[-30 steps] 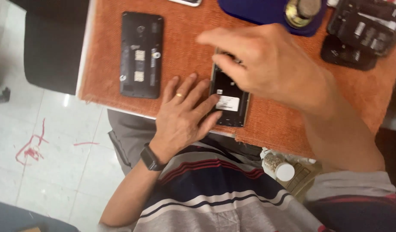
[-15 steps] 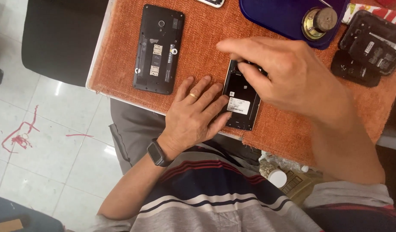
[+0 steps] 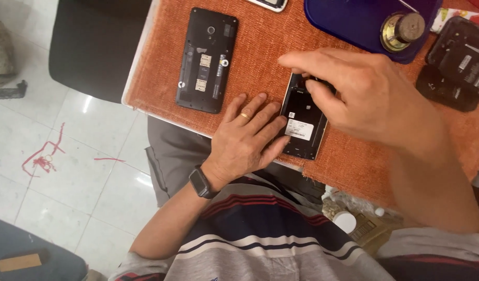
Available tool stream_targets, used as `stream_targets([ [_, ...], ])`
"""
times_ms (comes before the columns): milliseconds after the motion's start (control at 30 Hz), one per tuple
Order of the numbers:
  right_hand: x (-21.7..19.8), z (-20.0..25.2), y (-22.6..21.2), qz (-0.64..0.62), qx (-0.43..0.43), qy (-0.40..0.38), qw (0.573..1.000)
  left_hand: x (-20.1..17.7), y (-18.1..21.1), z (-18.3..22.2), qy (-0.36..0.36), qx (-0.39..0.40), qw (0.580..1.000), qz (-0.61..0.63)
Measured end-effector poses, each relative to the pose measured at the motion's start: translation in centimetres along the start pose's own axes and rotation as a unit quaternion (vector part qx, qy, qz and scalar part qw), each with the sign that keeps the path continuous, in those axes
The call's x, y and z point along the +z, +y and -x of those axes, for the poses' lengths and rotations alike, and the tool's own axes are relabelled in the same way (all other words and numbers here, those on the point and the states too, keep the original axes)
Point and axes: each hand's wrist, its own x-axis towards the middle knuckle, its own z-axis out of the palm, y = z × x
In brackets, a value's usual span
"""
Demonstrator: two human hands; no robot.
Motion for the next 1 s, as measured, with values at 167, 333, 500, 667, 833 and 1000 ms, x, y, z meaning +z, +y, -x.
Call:
stream_targets([
  [167, 1.1, 0.4, 1.2, 0.079, -0.035, 0.066, 0.994, 0.3, 0.0, 0.2, 0.000, -0.001, 1.000, -0.001],
  [333, 0.4, -0.3, -0.4, -0.014, -0.023, 0.012, 1.000, 0.0, 0.2, 0.0, 0.007, -0.002, 1.000, 0.001],
  [500, 0.9, 0.1, 0.6, 0.025, -0.011, 0.069, 0.997, -0.3, 0.3, -0.5, 0.011, 0.007, 1.000, 0.003],
  [667, 1.1, 0.3, 0.6, 0.004, -0.012, 0.053, 0.998, -0.2, 0.2, -0.4, 0.012, 0.012, 1.000, 0.004],
  [833, 0.8, 0.2, 0.6, -0.021, -0.022, 0.044, 0.999, 0.0, 0.3, -0.3, 0.008, 0.007, 1.000, -0.002],
  [1000, 0.7, 0.2, 0.5, -0.006, -0.025, 0.047, 0.999, 0.0, 0.3, -0.2, -0.005, 0.004, 1.000, -0.002],
])
